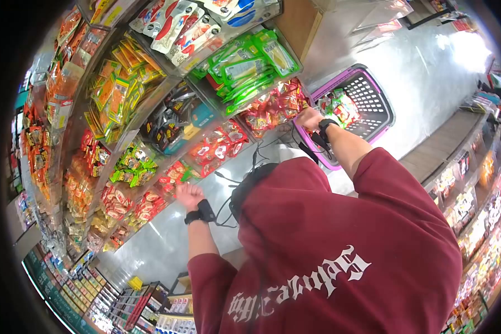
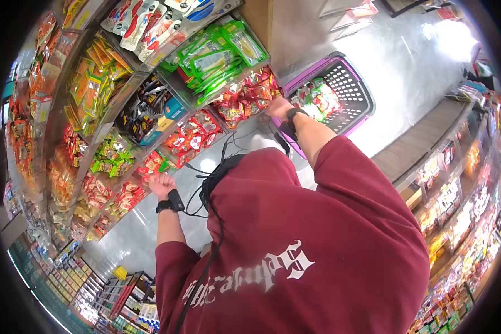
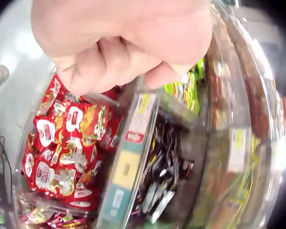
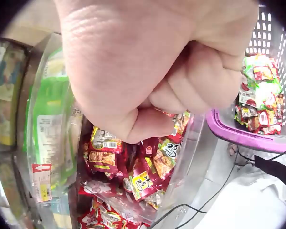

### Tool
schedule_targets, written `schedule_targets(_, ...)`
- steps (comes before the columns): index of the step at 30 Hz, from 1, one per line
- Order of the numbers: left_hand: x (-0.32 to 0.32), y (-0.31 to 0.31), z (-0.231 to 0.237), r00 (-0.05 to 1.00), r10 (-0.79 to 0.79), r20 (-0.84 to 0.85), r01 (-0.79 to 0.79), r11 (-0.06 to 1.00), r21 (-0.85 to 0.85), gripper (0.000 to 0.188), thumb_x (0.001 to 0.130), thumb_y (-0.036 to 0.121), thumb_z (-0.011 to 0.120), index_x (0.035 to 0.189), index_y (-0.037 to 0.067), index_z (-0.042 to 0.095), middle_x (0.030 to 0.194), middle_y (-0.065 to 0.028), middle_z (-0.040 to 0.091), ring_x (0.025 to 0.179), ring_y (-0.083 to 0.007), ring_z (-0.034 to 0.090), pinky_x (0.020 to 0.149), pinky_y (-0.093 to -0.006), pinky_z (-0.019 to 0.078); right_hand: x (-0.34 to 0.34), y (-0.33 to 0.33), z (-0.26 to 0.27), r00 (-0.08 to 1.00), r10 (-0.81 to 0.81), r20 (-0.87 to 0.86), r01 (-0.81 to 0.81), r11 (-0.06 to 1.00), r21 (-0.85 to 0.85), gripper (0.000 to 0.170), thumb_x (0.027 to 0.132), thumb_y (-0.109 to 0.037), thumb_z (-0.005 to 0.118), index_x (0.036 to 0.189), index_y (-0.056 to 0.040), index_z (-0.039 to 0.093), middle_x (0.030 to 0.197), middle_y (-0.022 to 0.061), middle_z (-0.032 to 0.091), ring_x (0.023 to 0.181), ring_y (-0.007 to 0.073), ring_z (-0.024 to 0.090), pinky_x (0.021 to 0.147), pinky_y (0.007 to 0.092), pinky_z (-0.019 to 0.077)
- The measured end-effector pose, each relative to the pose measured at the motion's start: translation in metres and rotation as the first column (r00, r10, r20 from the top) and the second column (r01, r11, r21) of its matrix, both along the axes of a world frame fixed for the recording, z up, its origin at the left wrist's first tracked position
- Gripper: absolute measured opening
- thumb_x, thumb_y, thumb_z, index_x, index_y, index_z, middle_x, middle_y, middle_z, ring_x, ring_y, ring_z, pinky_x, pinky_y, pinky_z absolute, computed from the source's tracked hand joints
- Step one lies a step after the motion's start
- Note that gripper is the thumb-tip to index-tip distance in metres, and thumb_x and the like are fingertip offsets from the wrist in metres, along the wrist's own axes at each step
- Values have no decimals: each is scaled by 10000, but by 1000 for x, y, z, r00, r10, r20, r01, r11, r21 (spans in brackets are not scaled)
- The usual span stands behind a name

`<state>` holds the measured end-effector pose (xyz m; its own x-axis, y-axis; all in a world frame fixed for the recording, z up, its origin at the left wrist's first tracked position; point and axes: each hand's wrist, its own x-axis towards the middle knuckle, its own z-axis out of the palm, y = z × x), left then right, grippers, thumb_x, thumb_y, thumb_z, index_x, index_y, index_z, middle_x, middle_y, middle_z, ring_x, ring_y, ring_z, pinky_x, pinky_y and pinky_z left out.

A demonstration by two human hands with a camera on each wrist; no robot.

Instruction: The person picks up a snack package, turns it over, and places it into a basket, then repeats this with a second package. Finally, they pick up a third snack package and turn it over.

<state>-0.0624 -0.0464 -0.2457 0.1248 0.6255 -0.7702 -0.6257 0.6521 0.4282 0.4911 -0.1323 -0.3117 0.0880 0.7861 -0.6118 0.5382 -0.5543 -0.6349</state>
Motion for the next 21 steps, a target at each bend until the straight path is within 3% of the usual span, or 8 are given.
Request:
schedule_targets(2, 34, 22, 4, 976, -173, -129, 169, 985, -43, 440, 885, 256, 558, 530, 153, 317, 487, 23, 289, 414, -143, 281, 434, -349, 251, 3, 11, -49, 997, -44, -68, 46, 999, 21, 291, 815, -275, 688, 805, 15, 705, 691, 101, 643, 652, 189, 582, 655, 408, 510)
schedule_targets(3, 58, 26, 9, 782, -356, -511, 465, 880, 98, 411, 883, 262, 565, 547, 102, 391, 496, -17, 354, 430, -169, 346, 455, -377, 298, 3, 18, -49, 996, -69, -56, 71, 997, 36, 299, 820, -289, 698, 819, 9, 712, 706, 105, 654, 665, 193, 599, 667, 405, 516)
schedule_targets(5, 110, 27, 24, 23, -201, -979, 907, 416, -64, 408, 880, 274, 581, 581, 1, 539, 516, -98, 484, 461, -222, 477, 498, -433, 392, -3, 30, -43, 992, -118, -34, 120, 991, 63, 315, 829, -317, 717, 847, -3, 727, 736, 112, 677, 690, 202, 631, 693, 401, 527)
schedule_targets(7, 138, 42, 31, -330, -343, -879, 914, 118, -389, 358, 855, 318, 628, 808, -35, 666, 741, -210, 680, 672, -344, 675, 654, -463, 510, -9, 40, -54, 995, -98, -20, 99, 991, 87, 363, 838, -384, 747, 881, -24, 741, 783, 133, 707, 747, 224, 677, 745, 390, 541)
schedule_targets(13, 229, 52, 37, -481, -271, -834, 856, 60, -513, 362, 842, 401, 648, 797, 46, 700, 813, -201, 690, 761, -382, 687, 685, -490, 520, -33, 92, -66, 961, -59, -269, 89, 991, 103, 422, 839, -398, 745, 845, 24, 739, 858, 169, 735, 852, 261, 716, 743, 417, 558)
schedule_targets(14, 232, 52, 27, -451, -247, -858, 878, 49, -476, 354, 843, 376, 649, 760, 31, 663, 774, -205, 665, 714, -370, 668, 652, -473, 503, -46, 95, -107, 756, -291, -586, 351, 936, -11, 215, 886, -235, 743, 960, -40, 689, 722, 57, 655, 657, 163, 659, 587, 352, 507)
schedule_targets(16, 243, 50, 27, -416, -308, -856, 895, 26, -445, 350, 850, 349, 650, 734, 20, 624, 735, -200, 639, 671, -350, 649, 624, -452, 484, -66, 108, -98, 478, -624, -618, 608, 743, -280, 139, 900, -162, 723, 964, -44, 685, 707, 56, 643, 590, 152, 626, 534, 314, 476)
schedule_targets(21, 268, 52, 20, -359, -473, -805, 898, 58, -435, 320, 871, 339, 649, 794, 30, 618, 711, -163, 630, 675, -314, 638, 639, -436, 473, -82, 120, -95, 174, -824, -539, 738, 471, -483, 118, 944, -74, 663, 1050, -22, 665, 814, 86, 668, 572, 132, 596, 461, 277, 420)
